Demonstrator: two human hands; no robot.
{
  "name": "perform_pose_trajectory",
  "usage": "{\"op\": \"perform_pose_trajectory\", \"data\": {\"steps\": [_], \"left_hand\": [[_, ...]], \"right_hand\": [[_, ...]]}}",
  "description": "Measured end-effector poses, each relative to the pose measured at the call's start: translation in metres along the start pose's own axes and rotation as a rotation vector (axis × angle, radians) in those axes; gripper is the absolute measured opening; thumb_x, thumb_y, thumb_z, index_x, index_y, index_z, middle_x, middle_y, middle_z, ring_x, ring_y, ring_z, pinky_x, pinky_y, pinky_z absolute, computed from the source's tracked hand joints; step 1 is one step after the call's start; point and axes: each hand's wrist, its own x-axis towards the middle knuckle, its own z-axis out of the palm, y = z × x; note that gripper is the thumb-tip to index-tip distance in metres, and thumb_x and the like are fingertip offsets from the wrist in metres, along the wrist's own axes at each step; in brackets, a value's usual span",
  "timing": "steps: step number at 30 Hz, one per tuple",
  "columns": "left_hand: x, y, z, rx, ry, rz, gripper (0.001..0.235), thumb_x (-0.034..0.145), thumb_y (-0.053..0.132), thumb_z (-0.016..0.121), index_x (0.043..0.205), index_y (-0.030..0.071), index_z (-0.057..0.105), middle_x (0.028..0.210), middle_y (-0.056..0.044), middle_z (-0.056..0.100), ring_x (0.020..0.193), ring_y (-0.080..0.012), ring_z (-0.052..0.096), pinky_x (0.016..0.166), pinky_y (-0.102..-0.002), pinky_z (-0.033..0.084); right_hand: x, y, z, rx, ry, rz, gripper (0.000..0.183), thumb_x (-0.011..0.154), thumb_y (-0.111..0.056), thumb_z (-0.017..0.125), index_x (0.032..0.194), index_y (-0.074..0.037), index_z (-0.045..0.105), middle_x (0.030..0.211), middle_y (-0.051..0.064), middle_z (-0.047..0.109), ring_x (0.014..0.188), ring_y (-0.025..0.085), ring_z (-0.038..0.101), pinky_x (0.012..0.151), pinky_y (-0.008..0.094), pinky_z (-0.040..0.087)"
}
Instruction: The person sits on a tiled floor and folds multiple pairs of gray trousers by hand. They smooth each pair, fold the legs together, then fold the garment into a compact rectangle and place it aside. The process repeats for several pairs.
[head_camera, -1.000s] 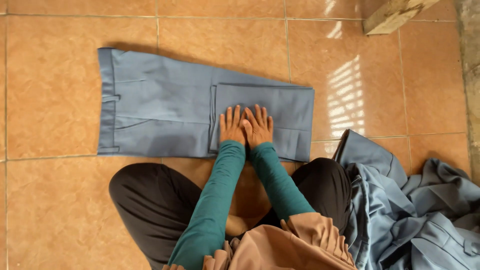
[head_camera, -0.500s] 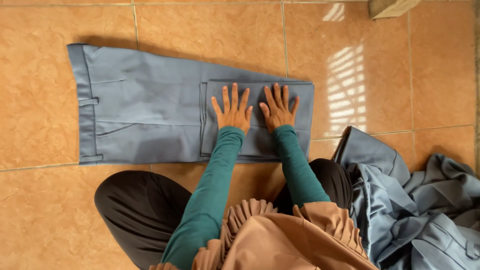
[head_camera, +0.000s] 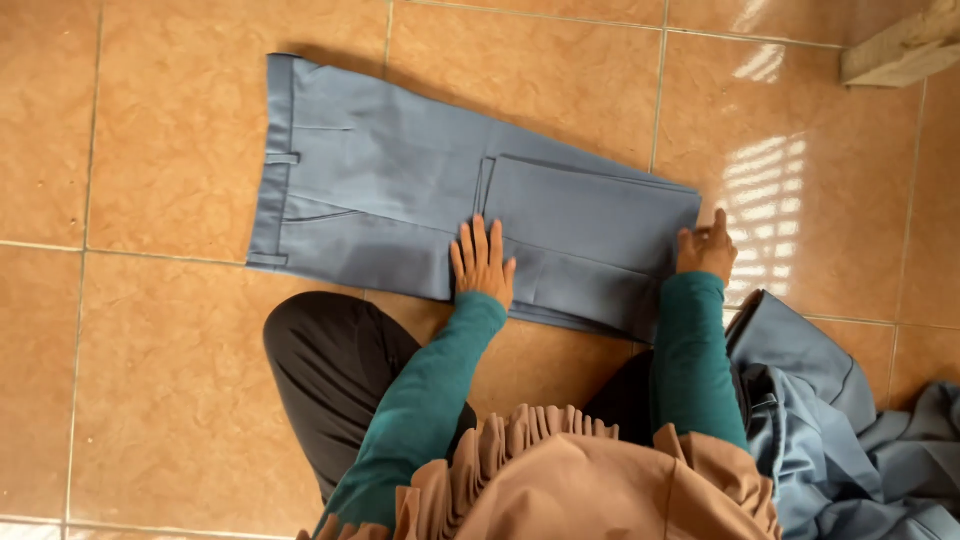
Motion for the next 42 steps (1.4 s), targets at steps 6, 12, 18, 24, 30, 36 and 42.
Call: {"op": "perform_pose_trajectory", "data": {"steps": [6, 12, 18, 24, 30, 36, 42], "left_hand": [[-0.066, -0.012, 0.039, -0.116, -0.176, -0.061, 0.101, 0.095, 0.055, 0.055, 0.164, 0.007, -0.003, 0.17, -0.022, -0.012, 0.157, -0.0406, -0.008, 0.127, -0.054, 0.001], [-0.067, -0.015, 0.0, -0.164, -0.314, -0.019, 0.13, 0.079, 0.06, 0.074, 0.163, 0.006, -0.01, 0.169, -0.022, -0.017, 0.156, -0.0396, -0.014, 0.128, -0.052, -0.001], [-0.073, -0.013, 0.02, -0.178, -0.284, 0.056, 0.138, 0.071, 0.031, 0.089, 0.164, 0.013, -0.011, 0.17, -0.02, -0.009, 0.157, -0.0391, -0.003, 0.129, -0.05, 0.005], [-0.105, 0.035, 0.099, -0.559, -0.063, 0.106, 0.087, 0.087, 0.025, 0.068, 0.162, 0.029, 0.025, 0.162, -0.008, 0.034, 0.15, -0.0236, 0.036, 0.125, -0.037, 0.032], [-0.14, 0.071, 0.116, -0.786, -0.244, -0.208, 0.051, 0.097, 0.059, 0.048, 0.135, 0.026, 0.056, 0.122, -0.008, 0.071, 0.116, -0.0267, 0.068, 0.106, -0.04, 0.054], [-0.145, 0.056, 0.115, -1.044, -0.554, -0.476, 0.049, 0.087, 0.055, 0.065, 0.102, 0.01, 0.075, 0.1, -0.012, 0.076, 0.101, -0.0274, 0.072, 0.085, -0.039, 0.06], [-0.136, 0.073, 0.077, -1.003, -0.772, -0.269, 0.038, 0.087, 0.041, 0.066, 0.11, 0.013, 0.076, 0.103, -0.01, 0.074, 0.101, -0.0275, 0.071, 0.086, -0.04, 0.058]], "right_hand": [[-0.052, 0.002, -0.043, 0.236, -0.39, 0.363, 0.092, 0.075, -0.059, 0.087, 0.154, -0.035, 0.048, 0.12, 0.013, 0.071, 0.116, 0.035, 0.065, 0.102, 0.05, 0.049], [-0.093, -0.059, -0.118, 0.558, -0.57, 0.482, 0.081, 0.073, -0.048, 0.091, 0.145, -0.036, 0.056, 0.138, 0.008, 0.061, 0.125, 0.032, 0.059, 0.105, 0.045, 0.048], [-0.162, -0.106, -0.203, 1.293, -0.48, 0.401, 0.076, 0.086, -0.032, 0.083, 0.153, -0.015, 0.05, 0.131, 0.013, 0.067, 0.115, 0.03, 0.068, 0.096, 0.046, 0.056], [-0.14, -0.156, -0.275, 1.168, -0.348, 0.031, 0.069, 0.098, -0.029, 0.075, 0.156, -0.013, 0.042, 0.147, 0.013, 0.054, 0.132, 0.03, 0.054, 0.11, 0.05, 0.045], [-0.15, -0.304, -0.228, 1.456, -0.495, -0.159, 0.085, 0.099, -0.011, 0.078, 0.163, -0.02, 0.023, 0.142, 0.019, 0.057, 0.125, 0.03, 0.067, 0.105, 0.054, 0.063], [-0.189, -0.284, -0.101, 0.429, -0.25, -0.372, 0.06, 0.1, -0.027, 0.069, 0.153, -0.015, 0.045, 0.112, 0.024, 0.07, 0.11, 0.041, 0.066, 0.094, 0.066, 0.054], [-0.231, -0.203, -0.018, -0.177, -0.32, -0.306, 0.078, 0.093, -0.032, 0.055, 0.164, -0.031, 0.022, 0.169, 0.0, 0.019, 0.156, 0.028, 0.014, 0.113, 0.078, 0.023]]}}
